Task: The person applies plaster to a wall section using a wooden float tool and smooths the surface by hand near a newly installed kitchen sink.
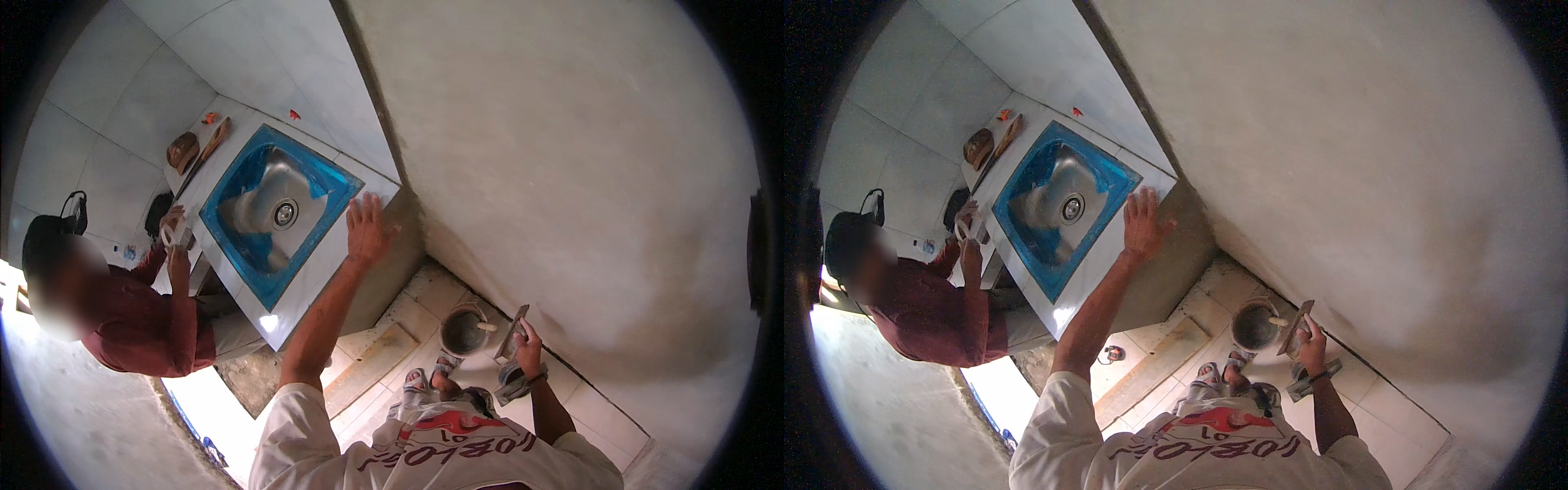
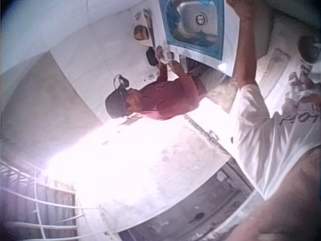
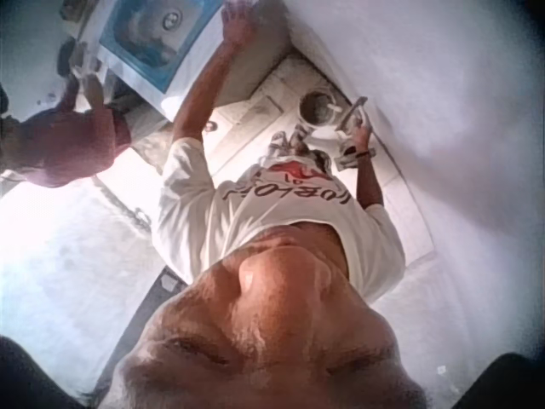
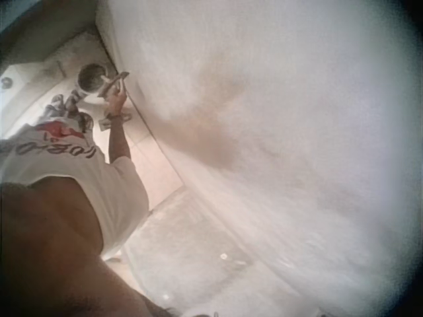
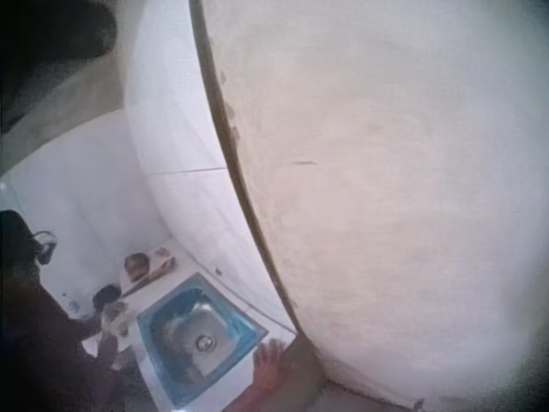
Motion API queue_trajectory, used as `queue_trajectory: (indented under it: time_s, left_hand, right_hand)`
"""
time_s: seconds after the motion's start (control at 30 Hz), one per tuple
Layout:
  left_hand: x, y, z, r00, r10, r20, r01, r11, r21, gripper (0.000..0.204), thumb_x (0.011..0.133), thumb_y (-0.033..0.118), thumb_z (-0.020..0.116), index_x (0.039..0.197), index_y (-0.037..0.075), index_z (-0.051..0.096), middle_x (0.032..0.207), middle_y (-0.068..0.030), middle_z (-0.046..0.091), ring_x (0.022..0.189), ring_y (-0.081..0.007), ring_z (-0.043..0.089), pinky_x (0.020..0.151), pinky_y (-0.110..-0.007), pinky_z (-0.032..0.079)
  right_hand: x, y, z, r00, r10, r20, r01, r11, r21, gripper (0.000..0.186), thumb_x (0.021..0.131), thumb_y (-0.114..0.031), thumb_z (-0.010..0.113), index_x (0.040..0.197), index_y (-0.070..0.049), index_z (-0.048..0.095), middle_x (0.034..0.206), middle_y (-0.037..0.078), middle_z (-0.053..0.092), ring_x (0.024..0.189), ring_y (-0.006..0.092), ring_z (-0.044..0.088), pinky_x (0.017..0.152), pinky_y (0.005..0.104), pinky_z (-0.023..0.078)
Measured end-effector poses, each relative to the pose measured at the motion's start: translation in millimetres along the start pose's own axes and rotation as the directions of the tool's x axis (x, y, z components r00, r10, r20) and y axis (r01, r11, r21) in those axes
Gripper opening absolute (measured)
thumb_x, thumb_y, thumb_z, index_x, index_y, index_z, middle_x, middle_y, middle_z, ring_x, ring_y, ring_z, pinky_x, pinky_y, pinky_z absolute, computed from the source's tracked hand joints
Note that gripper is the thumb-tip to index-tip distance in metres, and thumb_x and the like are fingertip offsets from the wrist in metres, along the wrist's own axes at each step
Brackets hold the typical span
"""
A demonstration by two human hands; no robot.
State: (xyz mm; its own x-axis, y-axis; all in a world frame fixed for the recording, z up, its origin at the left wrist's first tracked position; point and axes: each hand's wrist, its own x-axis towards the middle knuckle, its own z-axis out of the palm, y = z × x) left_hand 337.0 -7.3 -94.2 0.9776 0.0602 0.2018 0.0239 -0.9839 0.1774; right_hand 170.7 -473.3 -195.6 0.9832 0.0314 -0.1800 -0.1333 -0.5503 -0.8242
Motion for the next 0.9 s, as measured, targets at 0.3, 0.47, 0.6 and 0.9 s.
queue_trajectory:
  time_s: [0.3, 0.47, 0.6, 0.9]
  left_hand:
    - [19.4, 35.6, 13.9, 0.992, -0.106, 0.062, 0.096, 0.985, 0.143, 0.095, 0.083, 0.061, 0.061, 0.152, 0.011, 0.021, 0.160, -0.0192, 0.007, 0.143, -0.0507, 0.011, 0.101, -0.075, 0.020]
    - [27.4, 45.0, 8.0, 0.982, -0.120, 0.148, 0.086, 0.972, 0.219, 0.096, 0.081, 0.059, 0.065, 0.153, 0.016, 0.020, 0.160, -0.0191, 0.004, 0.143, -0.0503, 0.012, 0.100, -0.077, 0.019]
    - [19.6, 43.8, 5.3, 1.000, 0.023, 0.016, -0.023, 0.999, 0.024, 0.094, 0.083, 0.043, 0.069, 0.154, 0.013, 0.015, 0.159, -0.0226, 0.005, 0.143, -0.0497, 0.013, 0.105, -0.072, 0.022]
    - [32.1, 111.1, 13.4, 0.924, -0.377, -0.069, 0.161, 0.547, -0.822, 0.097, 0.088, 0.023, 0.061, 0.150, -0.003, -0.011, 0.158, -0.0264, 0.007, 0.136, -0.0430, 0.034, 0.103, -0.041, 0.040]
  right_hand:
    - [-5.9, 10.7, -3.3, 1.000, -0.022, -0.018, 0.022, 1.000, 0.008, 0.053, 0.092, -0.032, 0.062, 0.130, 0.004, 0.053, 0.124, 0.024, 0.060, 0.117, 0.0347, 0.058, 0.100, 0.0401, 0.044]
    - [-7.6, 23.9, 4.1, 1.000, -0.026, -0.007, 0.026, 1.000, 0.000, 0.048, 0.090, -0.020, 0.059, 0.131, 0.005, 0.053, 0.129, 0.025, 0.057, 0.122, 0.0343, 0.055, 0.102, 0.0400, 0.042]
    - [-5.4, 18.1, 6.3, 0.996, 0.068, 0.057, -0.065, 0.997, -0.050, 0.050, 0.089, -0.020, 0.059, 0.132, 0.005, 0.051, 0.130, 0.025, 0.057, 0.122, 0.0347, 0.054, 0.103, 0.0403, 0.042]
    - [4.0, 12.2, -5.9, 0.994, 0.099, 0.045, -0.099, 0.995, -0.015, 0.047, 0.088, -0.010, 0.062, 0.132, 0.005, 0.052, 0.127, 0.020, 0.060, 0.116, 0.0266, 0.057, 0.100, 0.0357, 0.043]
